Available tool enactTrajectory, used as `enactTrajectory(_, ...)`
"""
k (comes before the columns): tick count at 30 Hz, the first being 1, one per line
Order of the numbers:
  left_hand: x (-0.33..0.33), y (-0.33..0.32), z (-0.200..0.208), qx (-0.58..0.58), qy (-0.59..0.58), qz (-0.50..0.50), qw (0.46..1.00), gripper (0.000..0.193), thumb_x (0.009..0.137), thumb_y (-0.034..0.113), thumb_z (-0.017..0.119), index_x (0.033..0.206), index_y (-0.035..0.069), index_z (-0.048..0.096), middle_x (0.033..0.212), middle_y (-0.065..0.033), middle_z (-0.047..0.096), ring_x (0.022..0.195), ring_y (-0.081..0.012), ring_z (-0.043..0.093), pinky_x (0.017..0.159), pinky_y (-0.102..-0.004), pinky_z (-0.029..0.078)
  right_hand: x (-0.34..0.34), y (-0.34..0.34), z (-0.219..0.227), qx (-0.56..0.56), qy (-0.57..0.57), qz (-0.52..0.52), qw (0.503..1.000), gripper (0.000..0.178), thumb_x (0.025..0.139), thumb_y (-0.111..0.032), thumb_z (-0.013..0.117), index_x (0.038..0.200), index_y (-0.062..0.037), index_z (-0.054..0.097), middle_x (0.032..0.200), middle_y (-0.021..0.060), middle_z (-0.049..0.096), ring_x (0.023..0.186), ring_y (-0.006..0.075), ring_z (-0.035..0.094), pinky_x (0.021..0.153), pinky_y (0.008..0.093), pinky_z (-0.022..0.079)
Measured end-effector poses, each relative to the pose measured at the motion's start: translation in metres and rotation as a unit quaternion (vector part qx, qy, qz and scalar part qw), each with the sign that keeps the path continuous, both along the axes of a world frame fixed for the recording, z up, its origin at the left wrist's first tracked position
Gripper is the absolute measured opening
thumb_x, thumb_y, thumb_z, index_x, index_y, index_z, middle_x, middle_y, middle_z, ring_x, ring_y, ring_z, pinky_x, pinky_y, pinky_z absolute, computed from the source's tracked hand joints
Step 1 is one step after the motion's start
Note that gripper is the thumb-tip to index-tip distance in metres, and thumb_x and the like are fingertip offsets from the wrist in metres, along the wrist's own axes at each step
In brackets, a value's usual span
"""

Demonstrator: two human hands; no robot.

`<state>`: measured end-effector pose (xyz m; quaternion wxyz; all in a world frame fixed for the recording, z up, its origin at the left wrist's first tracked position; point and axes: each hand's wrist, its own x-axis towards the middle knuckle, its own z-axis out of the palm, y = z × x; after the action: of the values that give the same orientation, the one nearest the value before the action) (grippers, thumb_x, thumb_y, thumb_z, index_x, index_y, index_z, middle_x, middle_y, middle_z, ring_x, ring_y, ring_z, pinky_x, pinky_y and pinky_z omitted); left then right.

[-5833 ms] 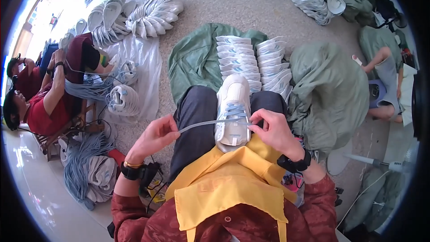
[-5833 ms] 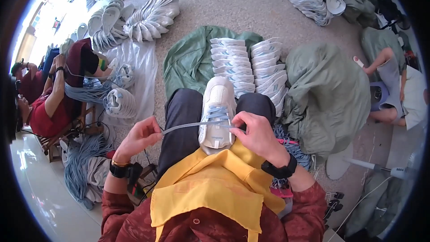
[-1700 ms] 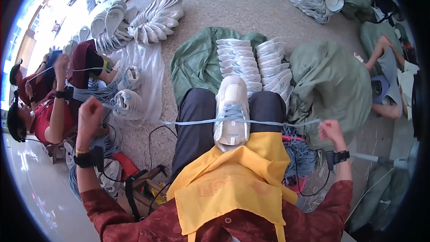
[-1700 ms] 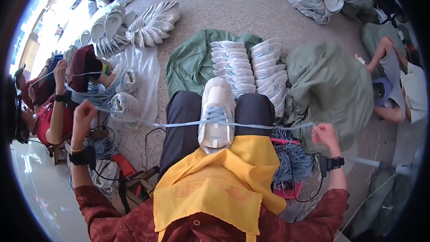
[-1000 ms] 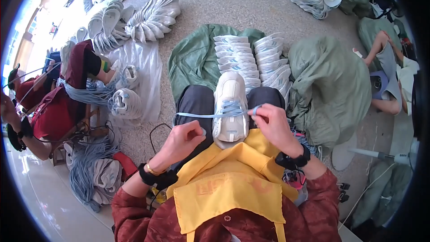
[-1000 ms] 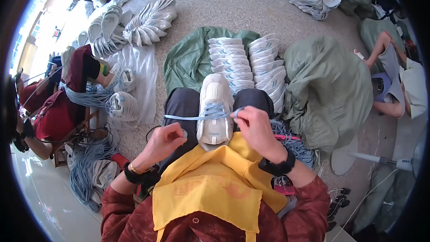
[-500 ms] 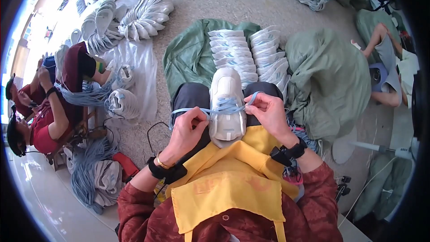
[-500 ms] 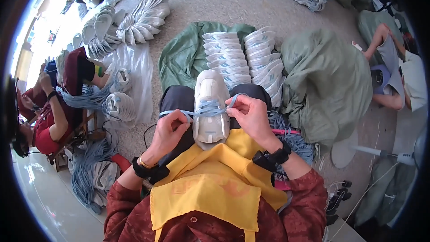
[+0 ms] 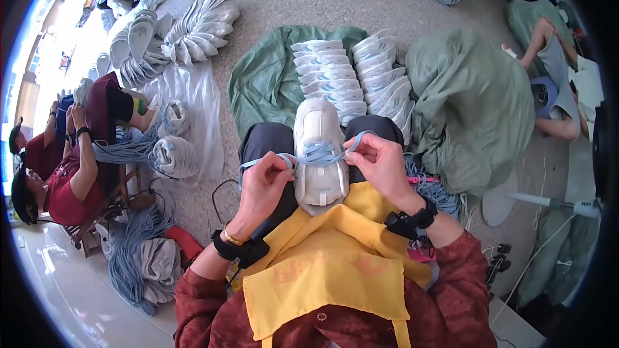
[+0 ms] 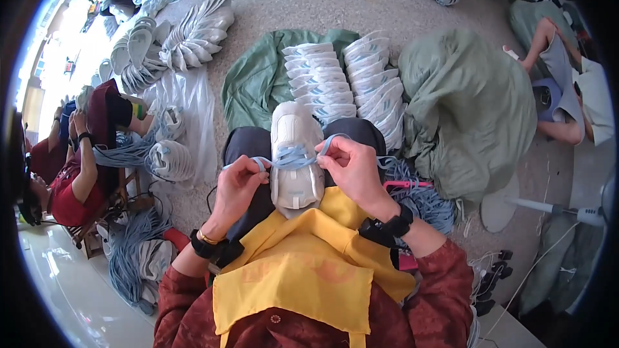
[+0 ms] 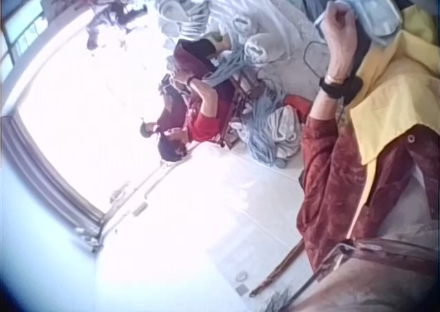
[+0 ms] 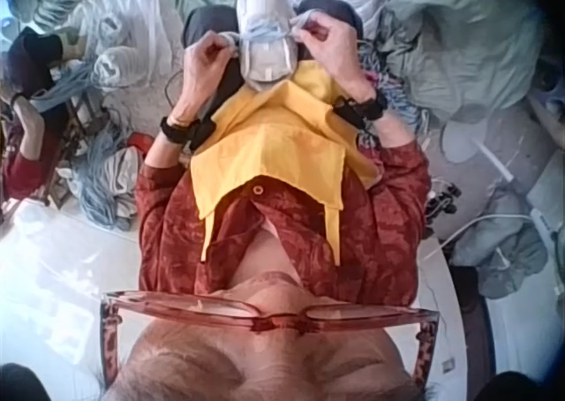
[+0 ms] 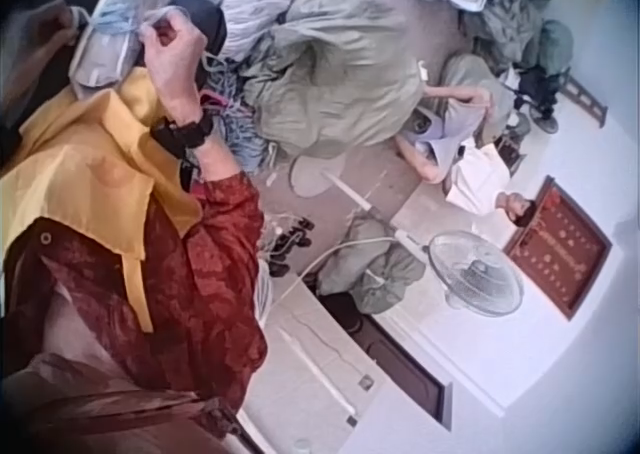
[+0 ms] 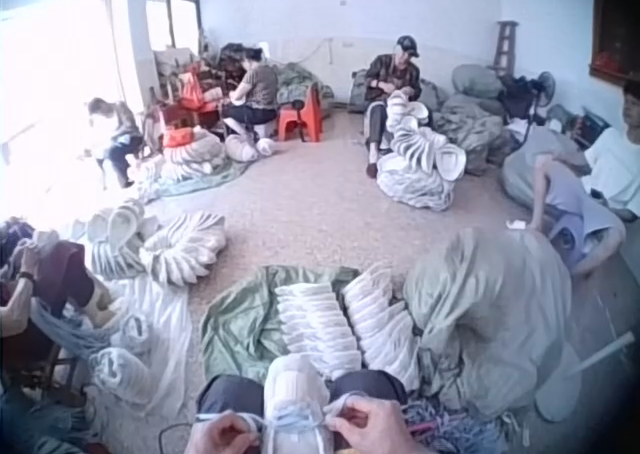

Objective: Lacing a white sneaker with a long blue shoelace while sitting in a workshop area.

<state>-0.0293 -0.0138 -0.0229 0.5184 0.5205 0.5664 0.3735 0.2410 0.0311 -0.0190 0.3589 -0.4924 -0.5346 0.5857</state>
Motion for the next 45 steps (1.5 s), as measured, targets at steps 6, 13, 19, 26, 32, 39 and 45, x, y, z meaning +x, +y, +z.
enactTrajectory(6, 0.002, 0.002, 0.005, -0.023, -0.004, -0.013, 1.000, 0.010, 0.095, -0.012, 0.062, 0.092, -0.003, 0.057, 0.111, -0.0126, 0.069, 0.096, -0.0126, 0.065, 0.085, -0.0282, 0.058, -0.003, -0.006, -0.003, 0.050, -0.047, 0.002, 0.998, 0.014, 0.094, 0.010, 0.069, 0.107, 0.0053, 0.071, 0.098, 0.0058, 0.074, 0.090, 0.0082, 0.071, 0.081, 0.0245, 0.060)
enactTrajectory(13, 0.004, -0.001, -0.010, 0.017, -0.090, 0.034, 0.995, 0.012, 0.093, -0.011, 0.064, 0.095, -0.004, 0.055, 0.106, -0.0106, 0.072, 0.091, -0.0128, 0.070, 0.083, -0.0283, 0.060, -0.012, -0.006, 0.011, 0.080, -0.104, 0.013, 0.991, 0.009, 0.091, 0.007, 0.074, 0.100, 0.0044, 0.072, 0.091, 0.0056, 0.075, 0.082, 0.0066, 0.070, 0.073, 0.0240, 0.060)
enactTrajectory(19, 0.007, 0.005, -0.008, -0.012, -0.059, 0.033, 0.998, 0.011, 0.096, -0.011, 0.063, 0.094, -0.002, 0.057, 0.109, -0.0125, 0.068, 0.097, -0.0140, 0.066, 0.090, -0.0298, 0.059, -0.014, -0.008, 0.006, 0.087, -0.106, -0.020, 0.990, 0.011, 0.087, 0.005, 0.078, 0.094, 0.0044, 0.069, 0.083, 0.0084, 0.074, 0.073, 0.0101, 0.072, 0.067, 0.0252, 0.059)
enactTrajectory(26, 0.014, 0.003, -0.007, -0.021, -0.129, 0.049, 0.990, 0.014, 0.095, -0.012, 0.064, 0.094, -0.002, 0.054, 0.107, -0.0109, 0.068, 0.099, -0.0131, 0.068, 0.089, -0.0277, 0.058, -0.013, -0.010, 0.003, 0.115, -0.114, -0.023, 0.987, 0.015, 0.087, 0.004, 0.079, 0.087, 0.0042, 0.063, 0.084, 0.0066, 0.071, 0.072, 0.0096, 0.071, 0.065, 0.0251, 0.058)
enactTrajectory(32, 0.014, 0.000, -0.003, 0.038, 0.030, 0.036, 0.998, 0.017, 0.090, -0.012, 0.067, 0.091, -0.002, 0.054, 0.093, -0.0064, 0.067, 0.091, -0.0095, 0.069, 0.081, -0.0252, 0.058, -0.012, -0.012, 0.005, 0.154, -0.138, -0.025, 0.978, 0.009, 0.087, 0.004, 0.077, 0.094, 0.0033, 0.071, 0.086, 0.0073, 0.072, 0.072, 0.0122, 0.071, 0.066, 0.0256, 0.058)
enactTrajectory(39, 0.021, -0.001, 0.003, 0.082, 0.102, 0.051, 0.990, 0.019, 0.085, -0.012, 0.071, 0.089, -0.002, 0.055, 0.084, -0.0053, 0.062, 0.079, -0.0087, 0.064, 0.070, -0.0252, 0.055, -0.014, -0.018, 0.013, 0.217, -0.181, 0.019, 0.959, 0.018, 0.086, -0.001, 0.080, 0.100, 0.0034, 0.071, 0.093, 0.0117, 0.071, 0.076, 0.0208, 0.073, 0.069, 0.0311, 0.059)
enactTrajectory(45, 0.025, 0.000, -0.001, 0.115, 0.096, 0.076, 0.986, 0.018, 0.085, -0.011, 0.071, 0.088, -0.002, 0.055, 0.084, -0.0061, 0.061, 0.073, -0.0090, 0.061, 0.066, -0.0251, 0.053, -0.016, -0.025, 0.019, 0.232, -0.218, 0.050, 0.947, 0.029, 0.083, -0.004, 0.082, 0.107, 0.0041, 0.068, 0.099, 0.0142, 0.067, 0.081, 0.0271, 0.072, 0.073, 0.0355, 0.059)
